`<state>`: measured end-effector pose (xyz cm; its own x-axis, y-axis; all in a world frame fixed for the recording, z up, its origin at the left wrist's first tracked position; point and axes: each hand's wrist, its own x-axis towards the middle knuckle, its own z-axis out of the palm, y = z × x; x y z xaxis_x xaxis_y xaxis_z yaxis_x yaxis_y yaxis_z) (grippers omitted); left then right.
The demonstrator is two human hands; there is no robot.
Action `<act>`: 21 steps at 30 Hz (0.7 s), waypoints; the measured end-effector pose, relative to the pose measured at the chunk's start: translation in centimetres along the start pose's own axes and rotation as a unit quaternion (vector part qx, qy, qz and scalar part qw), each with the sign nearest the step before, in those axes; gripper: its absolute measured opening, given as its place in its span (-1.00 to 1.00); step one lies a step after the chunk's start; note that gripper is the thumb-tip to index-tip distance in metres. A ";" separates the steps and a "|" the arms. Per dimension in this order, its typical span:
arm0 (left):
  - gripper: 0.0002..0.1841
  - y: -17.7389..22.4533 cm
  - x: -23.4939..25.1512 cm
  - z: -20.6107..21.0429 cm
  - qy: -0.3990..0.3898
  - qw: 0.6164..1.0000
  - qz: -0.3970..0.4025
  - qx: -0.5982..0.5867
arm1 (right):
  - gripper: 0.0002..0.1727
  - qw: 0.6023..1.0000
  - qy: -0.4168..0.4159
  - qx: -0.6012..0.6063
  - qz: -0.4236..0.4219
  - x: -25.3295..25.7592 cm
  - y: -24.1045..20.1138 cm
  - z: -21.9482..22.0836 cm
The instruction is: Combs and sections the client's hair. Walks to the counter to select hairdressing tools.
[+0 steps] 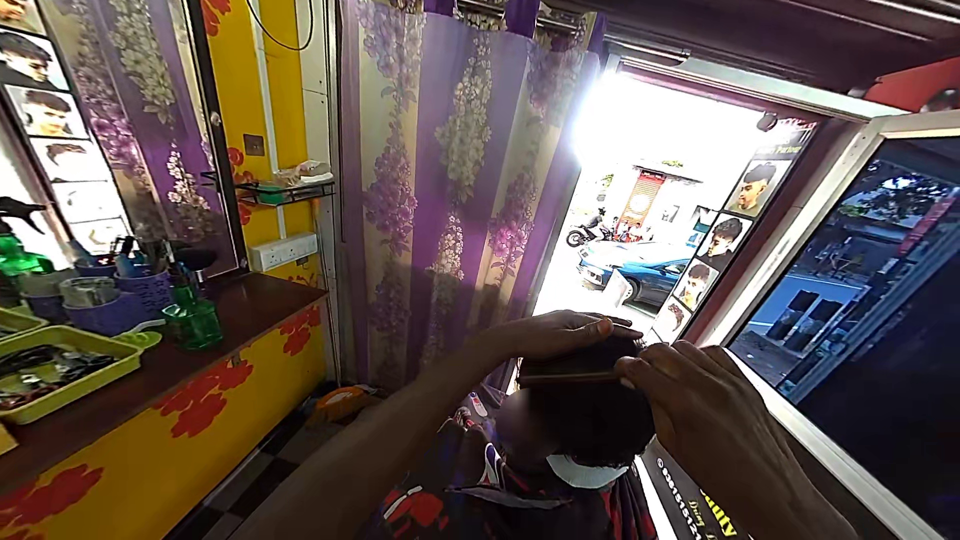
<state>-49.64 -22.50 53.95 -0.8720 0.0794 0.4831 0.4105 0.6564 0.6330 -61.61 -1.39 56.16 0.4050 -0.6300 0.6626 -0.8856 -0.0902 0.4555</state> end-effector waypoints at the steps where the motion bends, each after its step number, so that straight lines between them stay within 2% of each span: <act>1: -0.38 -0.1 0.0 0.0 0.002 1.000 -0.002 0.006 | -0.73 1.000 -0.013 -0.005 -0.004 -0.5 -0.4 -0.3; 6: -0.39 -0.5 0.0 0.1 0.008 1.000 0.005 0.011 | -0.84 0.994 -0.098 -0.051 0.025 -4.7 -3.8 -1.3; 10: -0.39 -0.9 0.2 0.2 0.006 1.000 0.008 0.016 | -0.87 0.975 -0.207 0.041 0.068 -6.4 -4.3 -1.8; 12: -0.39 -0.9 0.3 0.3 0.000 1.000 0.005 0.016 | -0.88 0.944 -0.304 0.125 0.021 -6.2 -4.5 -2.7; 14: -0.40 -0.7 0.4 0.3 -0.007 1.000 -0.007 0.008 | -0.83 0.874 -0.420 0.228 -0.082 -5.6 -5.1 -3.7; 15: -0.42 -0.5 0.4 0.3 -0.010 1.000 -0.016 -0.001 | -0.83 0.856 -0.431 0.257 -0.123 -5.4 -5.4 -3.8; 16: -0.43 -0.4 0.4 0.2 -0.014 0.999 -0.026 -0.012 | -0.83 0.867 -0.402 0.261 -0.135 -4.8 -5.5 -3.8; 17: -0.43 -0.2 0.4 0.1 -0.019 0.999 -0.040 -0.025 | -0.84 0.906 -0.328 0.240 -0.120 -4.0 -5.3 -3.9; 19: -0.42 0.0 0.3 -0.1 -0.024 0.997 -0.059 -0.053 | -0.81 0.984 -0.109 0.134 -0.053 -1.8 -4.0 -2.9; 20: -0.42 -0.1 0.3 -0.2 -0.030 0.996 -0.060 -0.063 | -0.76 0.996 -0.040 0.073 -0.020 -0.6 -3.1 -2.4; 21: -0.43 -0.3 0.4 -0.3 -0.035 0.995 -0.055 -0.071 | -0.75 0.999 -0.008 0.030 0.004 0.5 -2.4 -1.8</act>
<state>-50.01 -22.95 54.09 -0.9280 0.0681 0.3664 0.3411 0.5510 0.7616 -58.88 -0.05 56.44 0.3943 -0.6428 0.6568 -0.9014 -0.1314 0.4126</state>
